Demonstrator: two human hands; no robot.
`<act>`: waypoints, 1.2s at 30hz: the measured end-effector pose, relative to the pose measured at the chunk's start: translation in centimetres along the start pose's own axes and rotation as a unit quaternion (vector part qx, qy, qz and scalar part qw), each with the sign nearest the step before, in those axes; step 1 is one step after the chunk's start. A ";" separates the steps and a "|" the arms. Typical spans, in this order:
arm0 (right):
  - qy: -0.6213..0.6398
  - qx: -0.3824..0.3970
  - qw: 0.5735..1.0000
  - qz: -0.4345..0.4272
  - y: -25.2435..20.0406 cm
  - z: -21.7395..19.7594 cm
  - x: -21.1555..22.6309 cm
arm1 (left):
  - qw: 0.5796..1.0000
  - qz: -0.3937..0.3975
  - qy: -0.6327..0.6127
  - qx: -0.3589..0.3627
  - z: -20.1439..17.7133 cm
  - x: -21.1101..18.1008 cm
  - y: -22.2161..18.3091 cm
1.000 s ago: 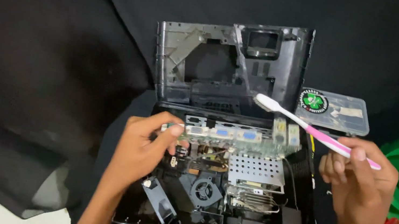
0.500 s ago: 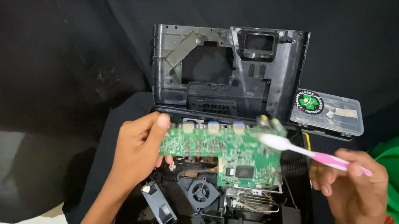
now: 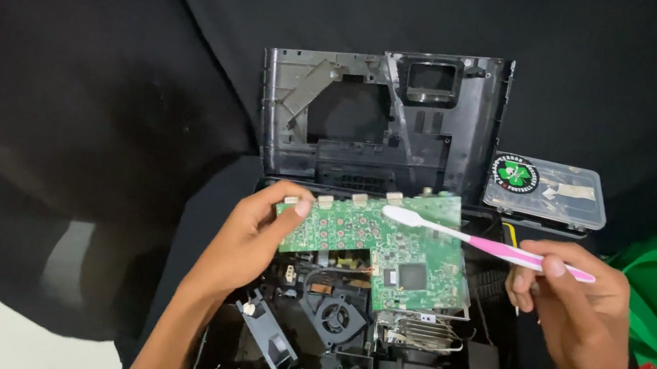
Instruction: Disassembling an electronic device to remove and clean the motherboard using a screwdriver and a toothbrush.
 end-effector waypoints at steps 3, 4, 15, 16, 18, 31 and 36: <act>0.013 0.014 1.000 -0.009 -0.1 0.3 0.1 | 0.999 -0.033 0.018 0.014 0.5 -0.1 -0.4; 0.013 0.015 1.000 -0.008 -0.1 0.2 -0.1 | 0.999 -0.033 0.017 0.013 0.5 0.3 -0.3; -0.034 0.064 0.997 -0.029 -0.3 2.1 0.4 | 0.994 0.109 -0.014 0.024 0.6 -1.5 -0.8; -0.034 0.065 0.997 -0.028 -0.3 2.0 0.3 | 0.994 0.108 -0.015 0.024 0.7 -1.6 -0.9; -0.034 0.054 0.998 -0.018 -0.3 1.7 0.0 | 0.991 0.136 -0.001 0.003 0.6 -2.3 -1.2; -0.034 0.065 0.997 -0.017 -0.3 1.1 -0.6 | 0.995 0.096 0.024 0.008 0.7 -1.5 -1.2; -0.037 0.058 0.998 -0.015 -0.4 1.2 -0.3 | 0.994 0.102 0.026 0.009 0.9 -1.6 -1.4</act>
Point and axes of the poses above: each hand's wrist, its own y-axis towards the middle knuckle, its own z-axis out of the palm, x = y × z, the point moved 9 cm from there along y, towards the middle knuckle, and after that the axes turned 2 degrees about y, right-handed, at the moved point
